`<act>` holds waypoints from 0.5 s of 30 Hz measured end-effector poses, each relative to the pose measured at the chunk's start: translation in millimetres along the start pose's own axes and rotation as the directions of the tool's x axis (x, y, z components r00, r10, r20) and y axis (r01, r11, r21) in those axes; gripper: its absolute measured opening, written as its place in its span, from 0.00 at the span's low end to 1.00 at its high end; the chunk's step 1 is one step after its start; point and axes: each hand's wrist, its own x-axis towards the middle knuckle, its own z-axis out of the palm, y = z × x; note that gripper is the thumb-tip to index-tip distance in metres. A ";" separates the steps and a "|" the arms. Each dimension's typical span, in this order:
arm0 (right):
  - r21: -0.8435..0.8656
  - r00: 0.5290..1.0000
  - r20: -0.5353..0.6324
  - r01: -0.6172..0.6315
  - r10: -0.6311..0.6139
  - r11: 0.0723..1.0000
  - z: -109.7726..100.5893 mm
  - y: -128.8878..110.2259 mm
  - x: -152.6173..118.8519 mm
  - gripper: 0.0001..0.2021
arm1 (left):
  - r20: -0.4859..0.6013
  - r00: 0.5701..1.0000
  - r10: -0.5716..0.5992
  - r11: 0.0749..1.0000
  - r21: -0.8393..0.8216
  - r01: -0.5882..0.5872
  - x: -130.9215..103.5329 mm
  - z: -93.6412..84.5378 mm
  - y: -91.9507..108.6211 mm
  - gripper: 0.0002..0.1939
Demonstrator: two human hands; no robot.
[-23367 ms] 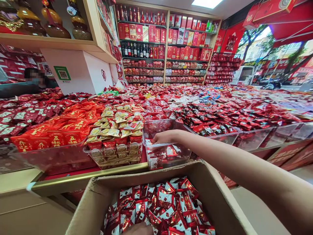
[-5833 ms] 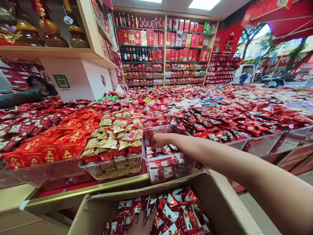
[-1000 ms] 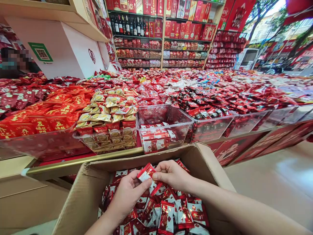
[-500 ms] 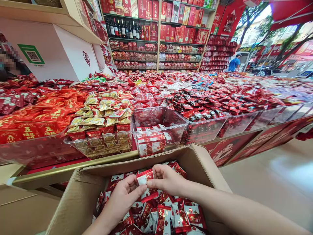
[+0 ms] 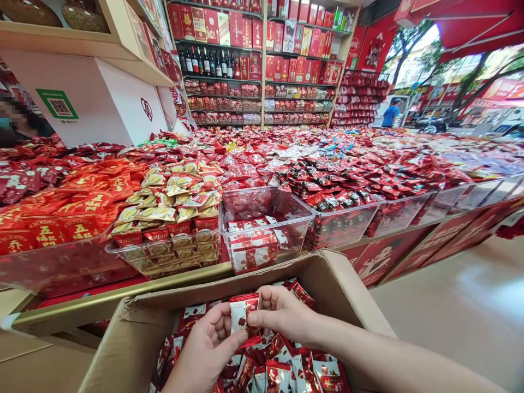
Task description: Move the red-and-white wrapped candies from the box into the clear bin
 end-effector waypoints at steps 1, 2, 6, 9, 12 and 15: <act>-0.023 1.000 -0.009 0.017 -0.017 1.000 0.5 1.6 0.7 0.20 | 0.004 1.000 -0.005 1.000 -0.009 0.005 0.4 -0.1 -1.0 0.14; -0.041 0.999 -0.018 0.034 -0.035 0.999 1.0 3.2 1.1 0.19 | 0.000 1.000 -0.009 1.000 -0.019 0.009 0.9 -0.2 -2.1 0.14; -0.083 0.997 0.018 0.081 -0.079 0.993 4.5 -0.6 -4.3 0.16 | -0.087 0.996 -0.002 0.997 -0.073 -0.004 1.3 1.2 -4.2 0.15; -0.280 0.981 0.012 0.188 -0.192 0.941 6.3 -30.5 -14.3 0.12 | -0.146 0.989 0.014 0.988 -0.150 -0.036 -0.3 1.5 -1.4 0.20; -0.377 0.902 -0.006 0.398 -0.432 0.836 1.0 -86.0 -15.3 0.08 | -0.176 0.984 0.010 0.991 -0.132 -0.034 -0.5 -1.1 1.2 0.20; -0.369 0.825 -0.095 0.491 -0.557 0.789 -14.8 -142.3 9.2 0.05 | -0.169 0.986 0.007 0.998 -0.059 -0.017 3.2 -4.9 -4.4 0.18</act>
